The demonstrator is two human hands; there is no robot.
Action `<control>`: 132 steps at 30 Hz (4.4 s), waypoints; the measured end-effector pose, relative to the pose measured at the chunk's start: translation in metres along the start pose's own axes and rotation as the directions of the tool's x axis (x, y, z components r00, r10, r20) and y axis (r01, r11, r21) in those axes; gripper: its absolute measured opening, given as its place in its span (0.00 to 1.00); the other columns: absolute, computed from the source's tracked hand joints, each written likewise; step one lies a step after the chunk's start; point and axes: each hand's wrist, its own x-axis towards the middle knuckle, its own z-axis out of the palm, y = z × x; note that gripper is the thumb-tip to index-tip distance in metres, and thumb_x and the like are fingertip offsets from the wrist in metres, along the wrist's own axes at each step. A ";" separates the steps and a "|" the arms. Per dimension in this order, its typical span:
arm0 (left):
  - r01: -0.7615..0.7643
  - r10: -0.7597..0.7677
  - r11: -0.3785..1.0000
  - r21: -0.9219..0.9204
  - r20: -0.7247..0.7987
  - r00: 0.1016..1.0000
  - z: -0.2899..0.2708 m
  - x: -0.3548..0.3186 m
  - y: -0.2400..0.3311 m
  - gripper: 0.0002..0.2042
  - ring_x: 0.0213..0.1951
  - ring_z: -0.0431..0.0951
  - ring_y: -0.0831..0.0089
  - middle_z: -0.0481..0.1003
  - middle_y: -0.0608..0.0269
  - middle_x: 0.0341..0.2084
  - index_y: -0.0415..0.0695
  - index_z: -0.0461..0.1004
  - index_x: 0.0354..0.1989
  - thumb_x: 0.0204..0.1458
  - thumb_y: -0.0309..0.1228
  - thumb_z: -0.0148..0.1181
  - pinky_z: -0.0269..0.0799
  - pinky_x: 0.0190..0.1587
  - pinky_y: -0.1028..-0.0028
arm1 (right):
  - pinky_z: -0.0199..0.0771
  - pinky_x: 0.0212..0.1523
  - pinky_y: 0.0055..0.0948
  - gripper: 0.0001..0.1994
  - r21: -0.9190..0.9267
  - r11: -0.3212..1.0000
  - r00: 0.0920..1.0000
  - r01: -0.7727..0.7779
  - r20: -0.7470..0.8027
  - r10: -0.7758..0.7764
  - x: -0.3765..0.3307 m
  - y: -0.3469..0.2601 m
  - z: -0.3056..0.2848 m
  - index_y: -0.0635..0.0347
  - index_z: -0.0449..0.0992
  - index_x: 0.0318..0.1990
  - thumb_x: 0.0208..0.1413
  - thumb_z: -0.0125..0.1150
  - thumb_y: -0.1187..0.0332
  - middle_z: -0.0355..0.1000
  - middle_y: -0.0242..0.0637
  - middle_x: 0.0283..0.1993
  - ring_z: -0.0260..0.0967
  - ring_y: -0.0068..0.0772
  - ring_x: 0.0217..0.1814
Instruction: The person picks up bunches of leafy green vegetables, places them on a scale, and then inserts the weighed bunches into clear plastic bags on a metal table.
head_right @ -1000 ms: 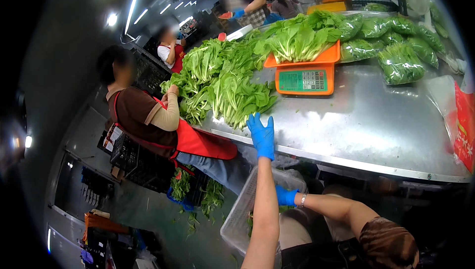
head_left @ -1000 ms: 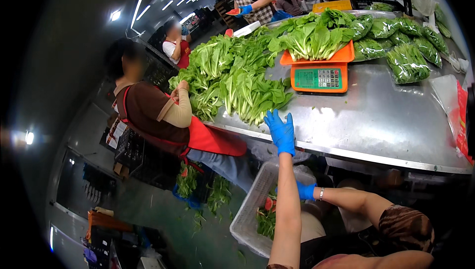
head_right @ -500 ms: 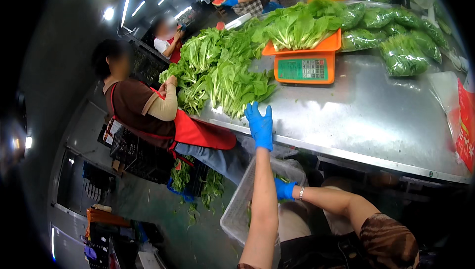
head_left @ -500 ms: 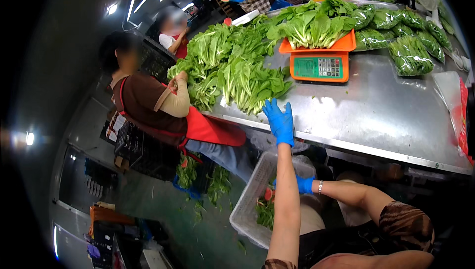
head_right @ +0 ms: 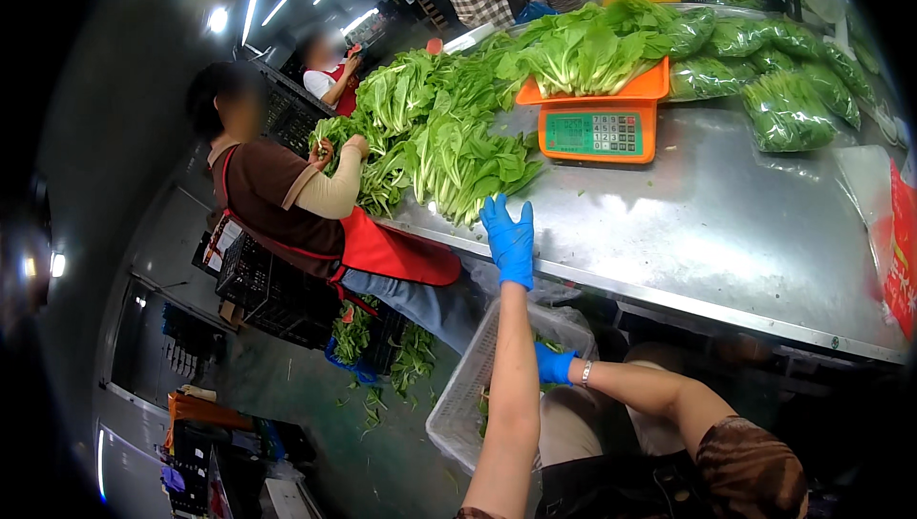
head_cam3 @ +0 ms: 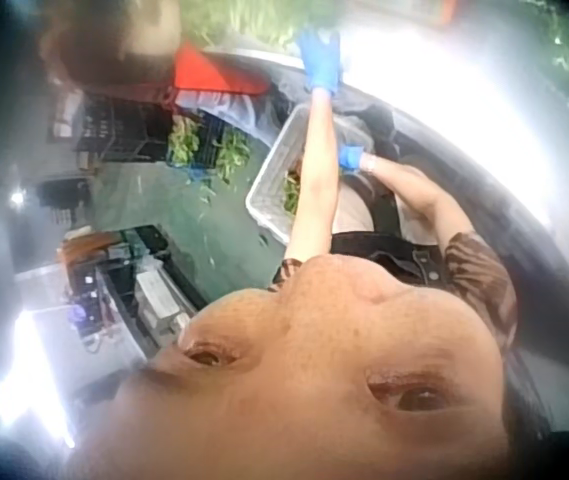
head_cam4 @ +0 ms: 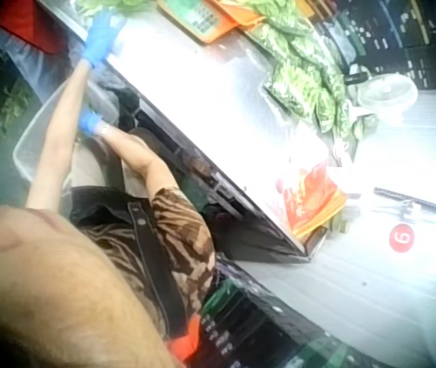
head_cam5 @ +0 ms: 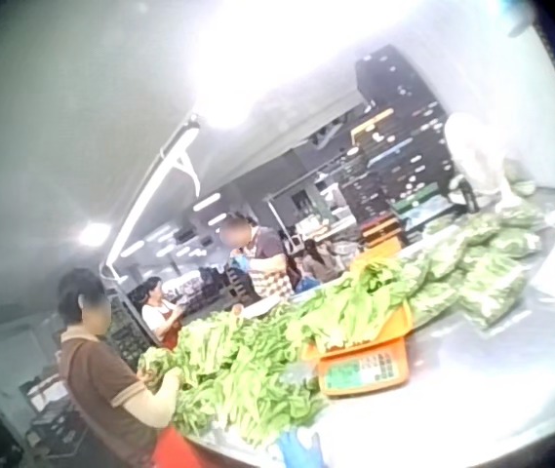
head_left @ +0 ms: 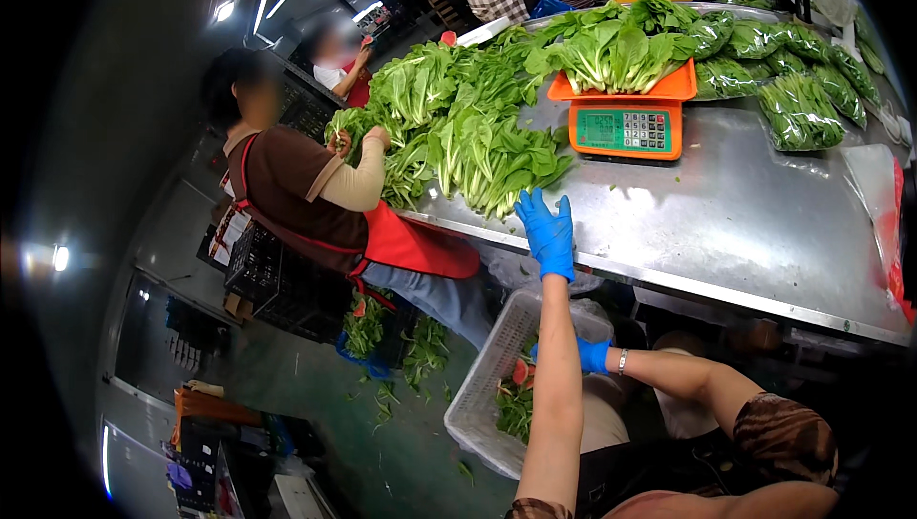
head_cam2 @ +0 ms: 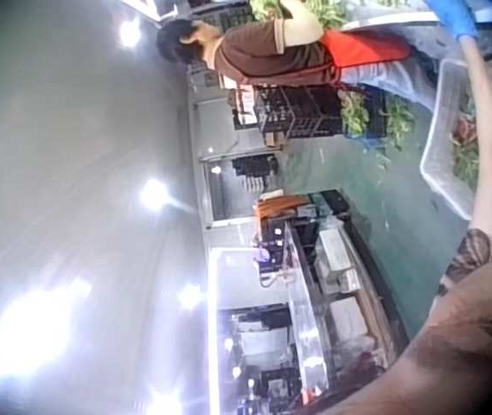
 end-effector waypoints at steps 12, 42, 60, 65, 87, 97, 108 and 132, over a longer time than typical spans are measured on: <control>0.020 -0.020 1.000 0.004 0.035 0.999 -0.016 0.000 0.000 0.26 0.58 0.47 0.44 0.52 0.42 0.55 0.37 0.59 0.50 0.45 0.39 0.54 0.49 0.57 0.59 | 0.61 0.51 0.31 0.19 -0.324 0.945 0.999 0.031 0.047 -0.017 0.006 -0.005 0.014 0.59 0.66 0.47 0.46 0.60 0.67 0.64 0.39 0.51 0.61 0.33 0.50; 0.022 -0.024 1.000 0.016 0.093 0.995 -0.011 0.001 0.001 0.24 0.55 0.52 0.45 0.57 0.42 0.52 0.34 0.61 0.47 0.45 0.38 0.53 0.52 0.56 0.59 | 0.61 0.26 0.20 0.08 -0.430 0.465 0.152 -0.774 -0.839 -0.522 -0.310 -0.318 -0.074 0.62 0.72 0.34 0.52 0.49 0.69 0.68 0.32 0.28 0.58 0.20 0.22; 0.015 -0.014 1.000 -0.023 0.044 0.999 -0.009 0.003 -0.002 0.21 0.52 0.58 0.49 0.62 0.45 0.47 0.35 0.64 0.43 0.44 0.38 0.53 0.58 0.52 0.60 | 0.60 0.25 0.25 0.08 -0.505 0.289 0.292 -0.813 -0.784 -0.548 -0.295 -0.317 -0.080 0.64 0.68 0.27 0.50 0.50 0.68 0.63 0.41 0.21 0.57 0.29 0.20; 0.038 -0.055 0.997 0.068 0.272 0.961 -0.030 -0.009 0.005 0.21 0.49 0.62 0.50 0.65 0.46 0.45 0.36 0.65 0.43 0.44 0.39 0.54 0.59 0.50 0.62 | 0.57 0.22 0.22 0.07 -0.262 0.670 0.201 -0.694 -0.965 -0.169 -0.297 -0.312 -0.086 0.63 0.68 0.22 0.48 0.50 0.71 0.59 0.30 0.18 0.54 0.18 0.21; -0.068 0.057 0.997 0.044 0.220 0.974 -0.036 0.006 0.031 0.09 0.36 0.66 0.52 0.68 0.48 0.33 0.39 0.68 0.36 0.45 0.24 0.47 0.62 0.42 0.62 | 0.60 0.24 0.24 0.11 -0.101 0.640 0.089 -0.762 -0.995 -0.051 -0.299 -0.330 -0.071 0.63 0.69 0.23 0.54 0.47 0.68 0.64 0.34 0.19 0.59 0.22 0.20; 0.340 -0.371 0.928 -0.153 -0.286 0.883 -0.039 0.077 -0.030 0.08 0.30 0.68 0.61 0.67 0.52 0.27 0.37 0.66 0.32 0.46 0.27 0.53 0.63 0.37 0.68 | 0.63 0.27 0.28 0.12 -0.074 0.566 0.052 -0.821 -0.997 -0.055 -0.276 -0.347 -0.065 0.63 0.70 0.23 0.53 0.47 0.66 0.69 0.40 0.22 0.66 0.33 0.24; 0.401 -0.415 0.883 0.245 0.008 0.910 -0.027 0.141 -0.051 0.13 0.34 0.71 0.57 0.71 0.52 0.30 0.41 0.69 0.32 0.37 0.31 0.59 0.66 0.37 0.64 | 0.61 0.25 0.29 0.14 -0.093 0.491 0.017 -0.866 -0.987 -0.157 -0.285 -0.337 -0.068 0.64 0.69 0.21 0.53 0.46 0.65 0.65 0.42 0.20 0.63 0.34 0.20; 0.068 0.124 0.839 -0.540 0.311 0.942 0.036 0.208 0.156 0.08 0.27 0.69 0.76 0.70 0.64 0.26 0.41 0.68 0.30 0.41 0.27 0.59 0.66 0.30 0.76 | 0.60 0.23 0.34 0.12 -0.080 0.433 -0.062 -0.898 -0.951 -0.304 -0.263 -0.339 -0.064 0.63 0.67 0.20 0.49 0.50 0.65 0.63 0.46 0.19 0.60 0.43 0.18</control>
